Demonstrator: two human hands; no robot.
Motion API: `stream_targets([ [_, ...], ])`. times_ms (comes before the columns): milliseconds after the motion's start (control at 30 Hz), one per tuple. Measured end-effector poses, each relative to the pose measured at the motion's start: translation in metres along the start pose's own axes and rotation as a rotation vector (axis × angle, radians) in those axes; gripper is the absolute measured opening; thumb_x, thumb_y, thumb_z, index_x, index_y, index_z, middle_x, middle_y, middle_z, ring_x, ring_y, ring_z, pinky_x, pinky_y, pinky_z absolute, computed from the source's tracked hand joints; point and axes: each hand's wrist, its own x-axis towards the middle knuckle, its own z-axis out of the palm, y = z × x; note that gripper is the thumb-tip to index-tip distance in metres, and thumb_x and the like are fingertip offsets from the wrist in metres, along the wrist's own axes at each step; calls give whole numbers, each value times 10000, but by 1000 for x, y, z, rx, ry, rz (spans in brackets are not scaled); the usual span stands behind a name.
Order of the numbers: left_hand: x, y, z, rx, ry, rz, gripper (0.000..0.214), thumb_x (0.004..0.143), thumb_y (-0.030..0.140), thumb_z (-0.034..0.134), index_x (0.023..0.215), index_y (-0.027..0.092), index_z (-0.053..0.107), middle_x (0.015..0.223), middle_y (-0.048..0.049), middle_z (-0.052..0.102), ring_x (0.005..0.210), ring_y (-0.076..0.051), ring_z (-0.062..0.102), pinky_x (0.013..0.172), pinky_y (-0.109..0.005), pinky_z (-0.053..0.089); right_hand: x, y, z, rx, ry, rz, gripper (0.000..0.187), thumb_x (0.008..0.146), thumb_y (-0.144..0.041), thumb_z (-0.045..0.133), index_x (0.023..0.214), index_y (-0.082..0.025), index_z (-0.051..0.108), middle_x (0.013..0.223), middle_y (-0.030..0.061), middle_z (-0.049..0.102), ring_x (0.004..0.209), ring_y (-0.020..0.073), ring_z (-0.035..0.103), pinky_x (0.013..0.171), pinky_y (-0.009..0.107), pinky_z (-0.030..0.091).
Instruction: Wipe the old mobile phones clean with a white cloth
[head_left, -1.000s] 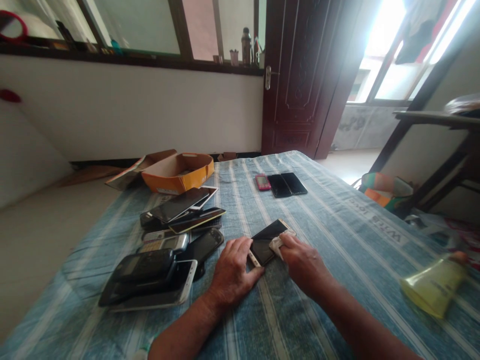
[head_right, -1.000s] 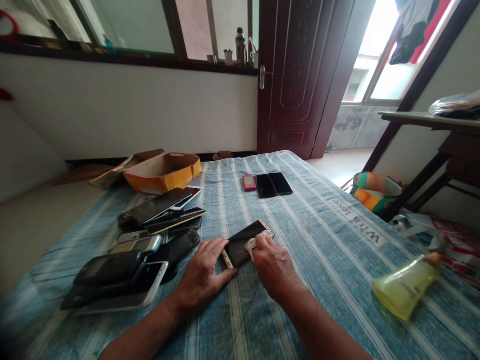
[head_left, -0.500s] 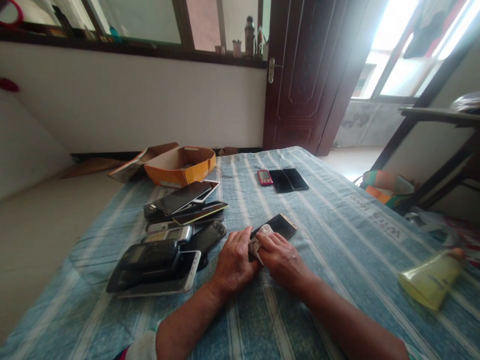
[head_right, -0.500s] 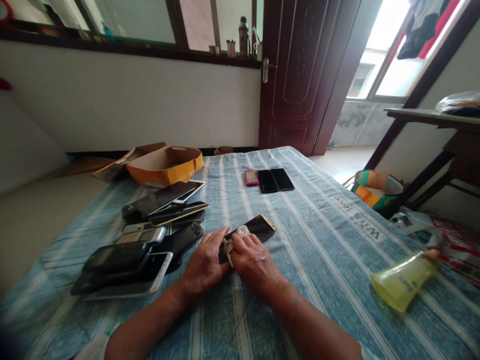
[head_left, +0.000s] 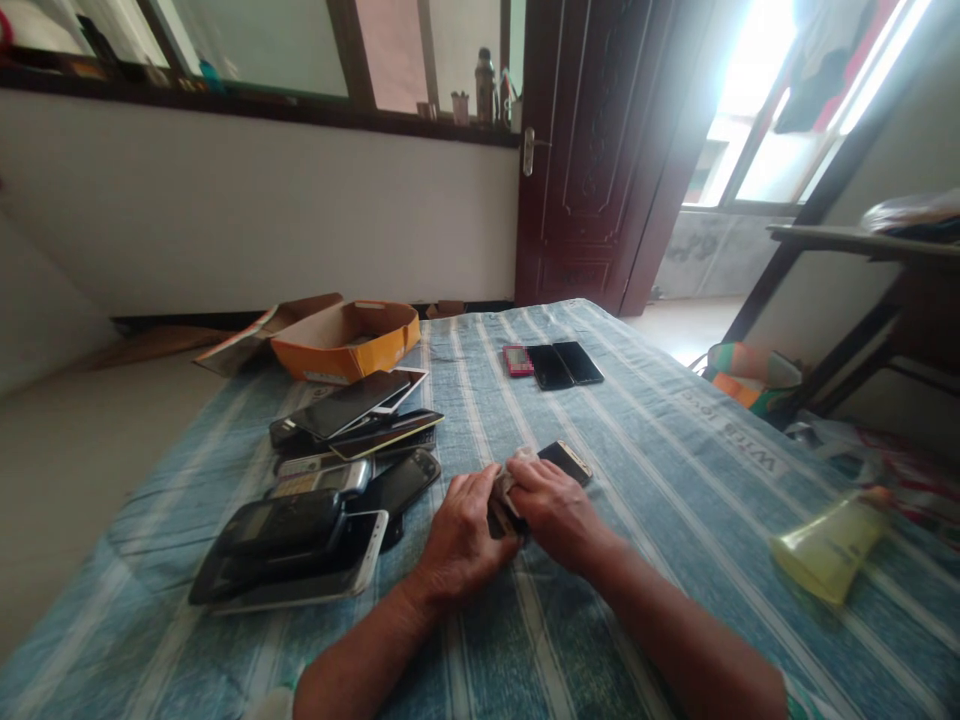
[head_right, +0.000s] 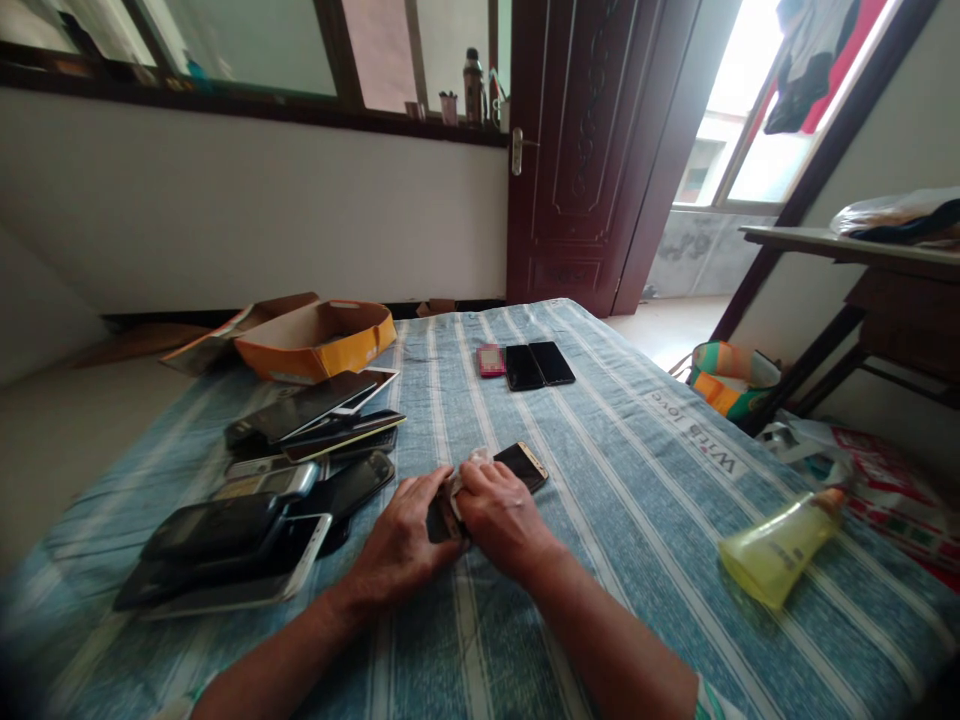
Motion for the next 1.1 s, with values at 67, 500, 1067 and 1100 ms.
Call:
stream_targets([
  [67,-1,1,0,0,-1,7,612,653,267,646,1222,75,532,1098,-164,671,1008,-302,610,885,-451,531,4,-3,-3,15,-71,7,170,921,-151,520,859,-196,672,974,58,640,898,190,564,816,289,427],
  [500,1,4,-3,46,-13,72,545,641,215,690,1153,74,567,1033,-138,673,963,-286,596,864,-419,533,-13,63,-18,-42,-200,612,301,839,-25,448,752,-196,680,926,44,648,801,140,590,661,230,378],
  [1067,6,-2,-11,40,-77,78,312,963,369,381,947,177,626,826,-62,642,785,-200,606,736,-338,506,-11,-12,-19,136,444,-41,239,927,-64,453,969,-108,684,1159,152,659,1106,245,613,1003,438,469],
  [1100,6,-3,-11,42,-71,82,327,969,376,368,970,175,626,826,-62,643,778,-199,608,732,-337,509,-11,-11,-18,129,449,-43,243,927,-63,451,968,-108,687,1159,149,660,1112,243,612,1008,435,467],
])
